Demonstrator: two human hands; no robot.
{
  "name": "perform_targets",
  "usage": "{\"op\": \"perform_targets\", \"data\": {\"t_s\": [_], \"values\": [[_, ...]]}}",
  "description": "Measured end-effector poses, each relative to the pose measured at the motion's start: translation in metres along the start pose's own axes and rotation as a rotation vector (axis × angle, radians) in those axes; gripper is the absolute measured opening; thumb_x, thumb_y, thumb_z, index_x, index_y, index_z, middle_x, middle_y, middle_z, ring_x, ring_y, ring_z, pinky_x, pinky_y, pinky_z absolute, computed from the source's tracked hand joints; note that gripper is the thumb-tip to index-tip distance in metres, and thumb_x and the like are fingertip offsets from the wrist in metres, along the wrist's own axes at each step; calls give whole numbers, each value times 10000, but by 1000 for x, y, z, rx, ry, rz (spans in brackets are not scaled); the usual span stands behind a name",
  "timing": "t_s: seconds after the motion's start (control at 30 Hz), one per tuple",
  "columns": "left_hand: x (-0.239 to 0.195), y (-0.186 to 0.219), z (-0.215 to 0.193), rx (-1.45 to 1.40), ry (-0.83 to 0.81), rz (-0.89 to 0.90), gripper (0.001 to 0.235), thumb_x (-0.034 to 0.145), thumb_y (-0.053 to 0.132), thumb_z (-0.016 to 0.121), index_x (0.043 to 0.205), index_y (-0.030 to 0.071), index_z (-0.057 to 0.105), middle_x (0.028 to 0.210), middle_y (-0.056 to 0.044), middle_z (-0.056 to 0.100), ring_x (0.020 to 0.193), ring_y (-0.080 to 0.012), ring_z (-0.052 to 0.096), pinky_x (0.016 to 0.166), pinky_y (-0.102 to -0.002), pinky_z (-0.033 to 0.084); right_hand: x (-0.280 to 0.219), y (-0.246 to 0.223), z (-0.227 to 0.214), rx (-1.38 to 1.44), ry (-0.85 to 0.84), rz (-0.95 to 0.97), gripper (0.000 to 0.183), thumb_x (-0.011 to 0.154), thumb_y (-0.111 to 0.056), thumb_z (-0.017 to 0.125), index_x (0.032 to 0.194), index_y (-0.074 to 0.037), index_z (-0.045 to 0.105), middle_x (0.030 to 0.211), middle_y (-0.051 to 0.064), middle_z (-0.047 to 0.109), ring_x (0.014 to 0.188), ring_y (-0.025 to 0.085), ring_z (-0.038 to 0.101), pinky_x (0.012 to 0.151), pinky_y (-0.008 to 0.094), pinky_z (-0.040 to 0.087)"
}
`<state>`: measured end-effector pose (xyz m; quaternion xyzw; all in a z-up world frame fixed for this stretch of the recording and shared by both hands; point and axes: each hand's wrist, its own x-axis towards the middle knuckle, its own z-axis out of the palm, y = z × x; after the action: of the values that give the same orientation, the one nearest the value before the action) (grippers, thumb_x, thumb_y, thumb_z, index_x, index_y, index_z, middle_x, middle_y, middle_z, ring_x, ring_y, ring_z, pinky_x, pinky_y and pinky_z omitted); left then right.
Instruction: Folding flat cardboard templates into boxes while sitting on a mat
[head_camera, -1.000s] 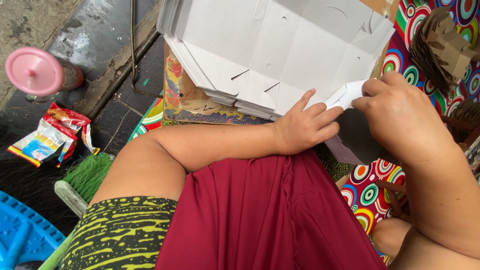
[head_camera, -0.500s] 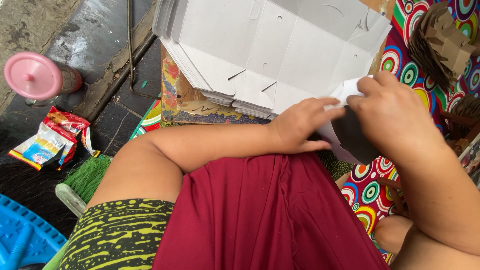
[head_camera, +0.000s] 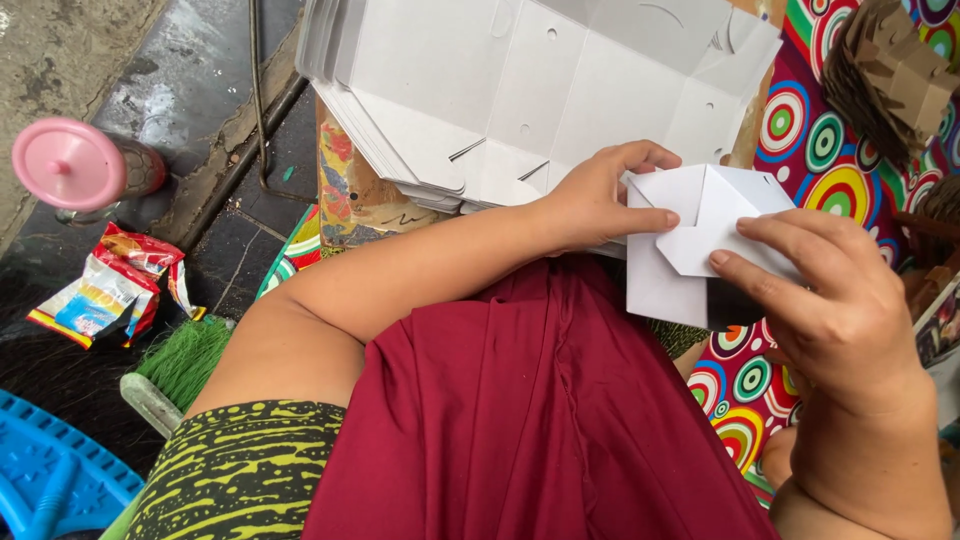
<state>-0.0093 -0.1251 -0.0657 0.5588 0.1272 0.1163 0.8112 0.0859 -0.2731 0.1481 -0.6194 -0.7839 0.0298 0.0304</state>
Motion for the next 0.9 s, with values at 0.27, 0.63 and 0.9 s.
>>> {"op": "perform_targets", "data": {"t_s": [0.27, 0.63, 0.9], "values": [[-2, -6, 11, 204, 125, -20, 514, 643, 441, 821, 1104, 246, 702, 1076, -49, 657, 895, -129, 634, 693, -285, 531, -8, -5, 14, 40, 25, -53, 237, 1063, 45, 549, 1221, 12, 721, 1270, 295, 658, 1110, 458, 631, 980, 563, 556], [46, -37, 7, 321, -235, 128, 799, 724, 486, 838, 1431, 362, 486, 1305, -51, 704, 1142, -207, 676, 992, -308, 511, -9, -1, 12, 3, -82, -53, 241, 1051, 55, 542, 1221, -15, 698, 1286, 248, 657, 1144, 458, 628, 992, 555, 547], [43, -37, 16, 294, -54, 51, 297, 699, 296, 775, 983, 234, 712, 895, 18, 712, 780, -119, 651, 716, -267, 552, -12, 11, 16, 78, -176, -4, 179, 980, 42, 602, 1137, -3, 676, 1342, 257, 626, 1182, 470, 617, 1006, 558, 528]]}}
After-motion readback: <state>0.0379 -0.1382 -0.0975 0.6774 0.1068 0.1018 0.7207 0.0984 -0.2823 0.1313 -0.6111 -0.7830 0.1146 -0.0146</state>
